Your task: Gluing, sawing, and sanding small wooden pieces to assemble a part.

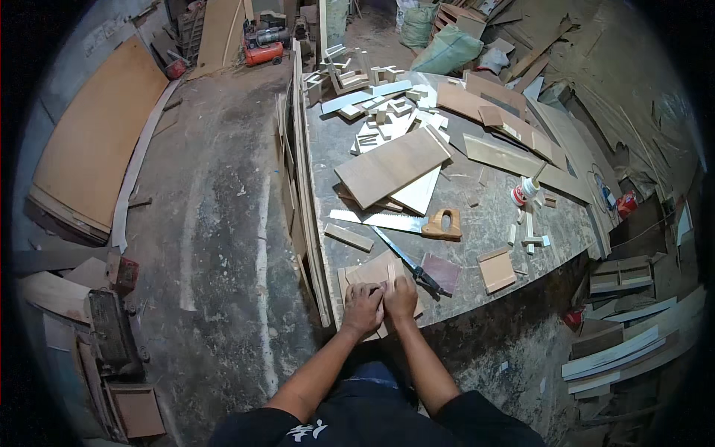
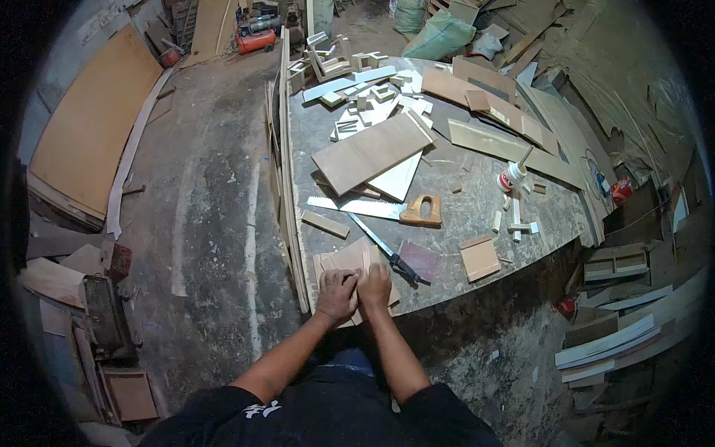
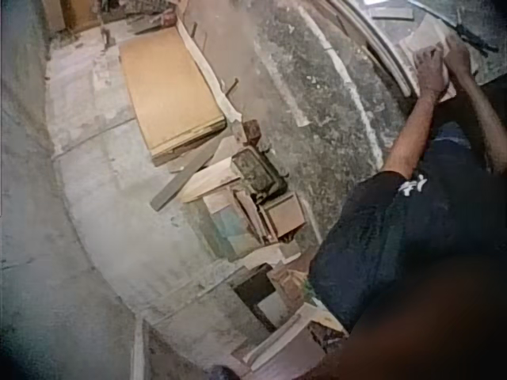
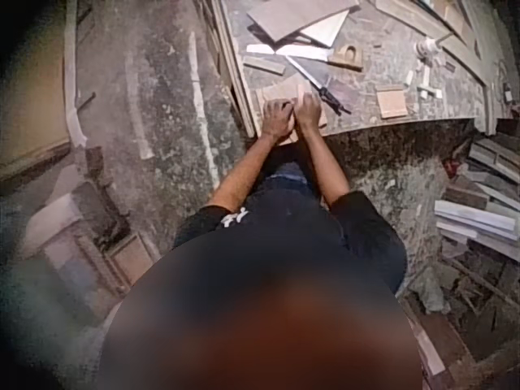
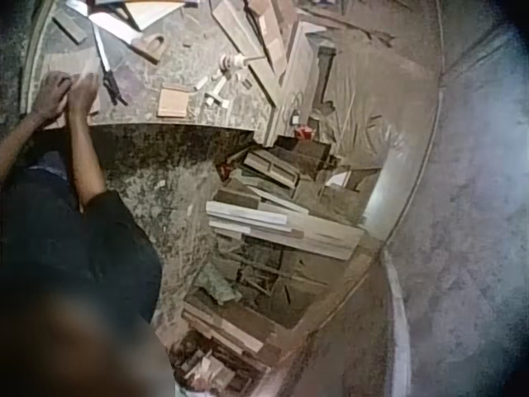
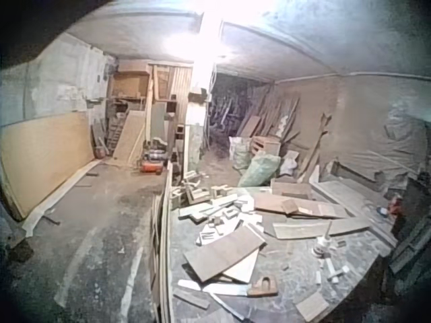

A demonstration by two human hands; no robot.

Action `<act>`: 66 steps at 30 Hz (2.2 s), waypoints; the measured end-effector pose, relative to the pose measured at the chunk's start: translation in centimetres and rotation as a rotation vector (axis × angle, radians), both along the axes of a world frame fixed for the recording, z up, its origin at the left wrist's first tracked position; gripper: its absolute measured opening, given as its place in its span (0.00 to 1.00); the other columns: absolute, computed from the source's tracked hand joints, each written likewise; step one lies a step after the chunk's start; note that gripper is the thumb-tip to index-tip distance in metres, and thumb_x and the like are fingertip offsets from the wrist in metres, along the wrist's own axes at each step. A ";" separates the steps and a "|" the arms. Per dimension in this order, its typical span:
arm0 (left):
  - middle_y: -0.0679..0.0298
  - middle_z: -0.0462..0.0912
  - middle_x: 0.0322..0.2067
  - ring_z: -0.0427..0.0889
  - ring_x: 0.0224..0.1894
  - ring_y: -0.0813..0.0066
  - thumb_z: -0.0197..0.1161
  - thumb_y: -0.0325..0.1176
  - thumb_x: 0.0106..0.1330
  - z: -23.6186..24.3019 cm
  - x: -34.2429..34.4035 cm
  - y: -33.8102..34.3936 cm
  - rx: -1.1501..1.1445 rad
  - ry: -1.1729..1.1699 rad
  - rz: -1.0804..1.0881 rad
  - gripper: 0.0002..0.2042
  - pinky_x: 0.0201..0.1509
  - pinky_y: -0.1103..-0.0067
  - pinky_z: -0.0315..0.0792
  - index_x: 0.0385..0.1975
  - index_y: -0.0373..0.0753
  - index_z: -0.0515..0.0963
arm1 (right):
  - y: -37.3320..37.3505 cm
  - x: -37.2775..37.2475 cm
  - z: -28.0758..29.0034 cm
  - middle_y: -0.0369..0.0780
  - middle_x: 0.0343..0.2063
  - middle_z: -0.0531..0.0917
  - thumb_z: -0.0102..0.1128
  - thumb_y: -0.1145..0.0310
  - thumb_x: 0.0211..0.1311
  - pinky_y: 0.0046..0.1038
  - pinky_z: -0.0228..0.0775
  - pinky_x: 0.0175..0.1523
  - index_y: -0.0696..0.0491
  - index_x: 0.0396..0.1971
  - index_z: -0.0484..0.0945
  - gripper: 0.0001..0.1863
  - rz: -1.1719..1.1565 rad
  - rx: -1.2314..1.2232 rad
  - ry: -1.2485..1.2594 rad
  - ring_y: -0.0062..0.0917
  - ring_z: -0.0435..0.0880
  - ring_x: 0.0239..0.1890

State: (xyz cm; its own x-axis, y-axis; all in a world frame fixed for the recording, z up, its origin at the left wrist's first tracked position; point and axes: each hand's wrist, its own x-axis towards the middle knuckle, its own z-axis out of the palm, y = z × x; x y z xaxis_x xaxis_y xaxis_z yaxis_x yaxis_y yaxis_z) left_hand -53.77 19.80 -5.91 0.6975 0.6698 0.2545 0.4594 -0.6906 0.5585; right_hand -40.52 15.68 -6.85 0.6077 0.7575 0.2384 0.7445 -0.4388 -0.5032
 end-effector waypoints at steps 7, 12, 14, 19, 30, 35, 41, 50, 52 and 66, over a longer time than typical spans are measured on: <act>0.57 0.74 0.53 0.69 0.59 0.55 0.64 0.37 0.56 0.0 -0.5 0.2 0.023 -0.013 0.037 0.23 0.69 0.54 0.54 0.53 0.41 0.75 | 2.3 0.2 0.4 0.47 0.35 0.77 0.63 0.64 0.62 0.44 0.71 0.45 0.52 0.55 0.76 0.21 0.133 -0.076 -0.235 0.45 0.77 0.39; 0.58 0.75 0.50 0.69 0.57 0.55 0.64 0.37 0.58 0.2 -0.6 0.0 0.014 -0.017 0.018 0.20 0.68 0.55 0.55 0.51 0.41 0.76 | 2.5 1.0 0.8 0.44 0.37 0.77 0.62 0.62 0.60 0.45 0.65 0.47 0.47 0.50 0.79 0.18 0.137 -0.036 -0.314 0.42 0.75 0.43; 0.58 0.75 0.50 0.69 0.57 0.55 0.63 0.37 0.58 0.0 -0.7 0.2 0.020 -0.027 0.034 0.20 0.68 0.55 0.55 0.51 0.41 0.76 | 3.2 1.5 1.0 0.44 0.37 0.77 0.62 0.62 0.60 0.45 0.65 0.46 0.48 0.49 0.79 0.17 0.155 -0.026 -0.302 0.42 0.75 0.43; 0.58 0.75 0.51 0.69 0.56 0.54 0.63 0.37 0.60 0.2 -0.1 -0.1 0.020 -0.057 0.024 0.18 0.66 0.56 0.57 0.50 0.40 0.76 | 2.9 1.9 0.2 0.42 0.36 0.77 0.62 0.61 0.61 0.44 0.66 0.47 0.47 0.51 0.79 0.18 0.135 -0.083 -0.253 0.41 0.76 0.42; 0.60 0.75 0.51 0.69 0.57 0.55 0.64 0.37 0.59 0.4 -0.1 -0.3 0.058 -0.048 0.039 0.18 0.68 0.56 0.56 0.49 0.40 0.78 | -6.1 -1.3 0.2 0.44 0.36 0.78 0.61 0.64 0.62 0.43 0.69 0.46 0.55 0.60 0.73 0.26 0.238 -0.087 -0.246 0.40 0.79 0.41; 0.60 0.74 0.52 0.69 0.57 0.56 0.64 0.37 0.59 0.8 -0.5 0.1 0.051 0.003 0.032 0.18 0.69 0.56 0.55 0.50 0.41 0.78 | -7.0 -1.7 0.3 0.44 0.36 0.78 0.61 0.67 0.60 0.42 0.68 0.48 0.59 0.59 0.72 0.27 0.325 -0.085 -0.268 0.39 0.78 0.40; 0.59 0.73 0.52 0.68 0.58 0.56 0.63 0.36 0.59 0.8 0.9 -0.3 0.033 0.022 0.005 0.20 0.68 0.56 0.55 0.53 0.41 0.78 | -0.1 1.7 1.0 0.44 0.37 0.79 0.56 0.68 0.62 0.41 0.68 0.47 0.58 0.57 0.74 0.23 0.294 -0.111 -0.304 0.39 0.78 0.39; 0.59 0.73 0.53 0.67 0.59 0.55 0.64 0.37 0.59 0.8 -0.4 0.2 0.035 0.021 0.028 0.20 0.68 0.56 0.55 0.52 0.40 0.77 | -6.3 -1.7 0.9 0.43 0.34 0.80 0.61 0.68 0.58 0.42 0.67 0.46 0.57 0.55 0.76 0.23 0.340 -0.006 -0.211 0.39 0.79 0.36; 0.59 0.73 0.53 0.67 0.59 0.55 0.64 0.37 0.59 0.6 -0.3 0.4 0.032 0.008 0.027 0.20 0.68 0.56 0.55 0.52 0.40 0.77 | -2.6 -0.5 0.4 0.43 0.33 0.80 0.61 0.68 0.59 0.41 0.66 0.45 0.57 0.54 0.77 0.22 0.337 -0.001 -0.225 0.39 0.79 0.36; 0.60 0.73 0.53 0.68 0.58 0.55 0.64 0.38 0.60 0.7 -0.5 0.2 0.034 0.003 0.033 0.19 0.68 0.56 0.56 0.51 0.41 0.77 | -8.3 -1.2 -0.8 0.43 0.33 0.79 0.65 0.67 0.55 0.42 0.66 0.44 0.58 0.56 0.76 0.26 0.368 -0.069 -0.297 0.38 0.79 0.37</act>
State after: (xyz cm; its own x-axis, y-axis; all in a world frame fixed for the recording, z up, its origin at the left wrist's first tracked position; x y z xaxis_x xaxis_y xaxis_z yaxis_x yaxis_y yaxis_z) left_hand -54.27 19.98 -5.17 0.6758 0.6837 0.2754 0.4838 -0.6933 0.5341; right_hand -41.76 7.35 -7.61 0.2094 0.9299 0.3024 0.9638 -0.1441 -0.2242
